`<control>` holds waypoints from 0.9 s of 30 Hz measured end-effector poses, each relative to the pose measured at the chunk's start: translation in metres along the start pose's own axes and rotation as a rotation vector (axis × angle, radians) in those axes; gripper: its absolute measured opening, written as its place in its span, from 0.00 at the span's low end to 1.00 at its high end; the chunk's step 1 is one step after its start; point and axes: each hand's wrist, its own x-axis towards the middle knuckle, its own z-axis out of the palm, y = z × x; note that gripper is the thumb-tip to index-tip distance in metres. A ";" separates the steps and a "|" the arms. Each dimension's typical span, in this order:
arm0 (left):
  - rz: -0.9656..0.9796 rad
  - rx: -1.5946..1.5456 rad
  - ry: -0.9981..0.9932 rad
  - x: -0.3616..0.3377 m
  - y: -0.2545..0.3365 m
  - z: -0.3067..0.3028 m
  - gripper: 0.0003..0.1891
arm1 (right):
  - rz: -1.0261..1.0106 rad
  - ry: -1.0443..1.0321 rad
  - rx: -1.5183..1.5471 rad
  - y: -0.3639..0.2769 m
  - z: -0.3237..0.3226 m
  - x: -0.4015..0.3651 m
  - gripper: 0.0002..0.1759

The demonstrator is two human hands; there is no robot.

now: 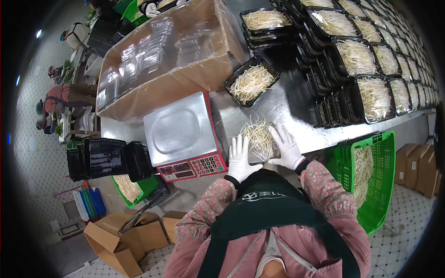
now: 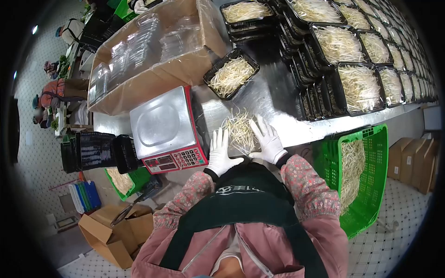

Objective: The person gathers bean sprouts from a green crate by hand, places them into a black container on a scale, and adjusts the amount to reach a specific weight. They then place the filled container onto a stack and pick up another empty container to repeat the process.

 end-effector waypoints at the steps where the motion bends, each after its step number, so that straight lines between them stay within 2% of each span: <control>1: -0.022 0.023 -0.007 0.002 0.002 0.001 0.62 | 0.007 0.006 0.032 0.000 -0.001 0.005 0.68; 3: -0.066 0.070 -0.018 0.017 0.013 -0.012 0.61 | 0.021 0.019 0.096 0.007 -0.008 0.024 0.68; 6: -0.052 -0.034 0.053 0.047 -0.003 -0.005 0.61 | -0.053 -0.074 0.041 0.023 0.007 0.050 0.66; 7: -0.012 0.015 0.155 0.050 -0.001 -0.007 0.49 | -0.108 -0.009 0.009 0.026 0.008 0.052 0.53; 10: 0.064 -0.005 0.066 0.071 -0.028 0.018 0.31 | -0.027 -0.092 0.142 0.044 0.037 0.061 0.38; 11: 0.074 -0.073 0.187 0.072 -0.028 0.019 0.16 | -0.061 0.039 0.150 0.045 0.037 0.060 0.24; 14: 0.067 0.011 0.189 0.066 -0.035 0.015 0.13 | 0.155 -0.032 0.424 0.058 0.025 0.062 0.18; 15: 0.064 0.003 0.229 0.061 -0.035 0.014 0.10 | 0.157 0.063 0.525 0.061 0.019 0.062 0.14; 16: 0.088 -0.034 0.249 0.057 -0.034 0.013 0.10 | 0.190 0.057 0.570 0.068 0.009 0.059 0.14; 18: 0.136 -0.110 0.283 0.049 -0.029 0.012 0.10 | 0.046 0.228 0.456 0.072 -0.010 0.057 0.15; 19: 0.242 -0.156 0.339 0.048 -0.023 0.013 0.10 | 0.062 0.205 0.491 0.069 -0.020 0.055 0.15; 22: 0.359 -0.154 0.323 0.053 0.005 0.030 0.12 | 0.060 0.101 0.469 0.055 -0.018 0.058 0.17; 23: 0.329 -0.122 0.277 0.052 0.012 0.034 0.18 | 0.049 0.019 0.436 0.054 -0.010 0.060 0.21; 24: 0.293 -0.109 0.281 0.049 0.014 0.034 0.21 | 0.011 -0.043 0.261 0.054 -0.012 0.056 0.30; 26: 0.220 -0.082 0.285 0.040 0.015 0.028 0.26 | -0.015 -0.062 0.210 0.077 0.008 0.051 0.45; 27: 0.126 -0.030 0.173 0.036 0.010 0.024 0.42 | 0.043 -0.080 0.173 0.069 -0.007 0.044 0.51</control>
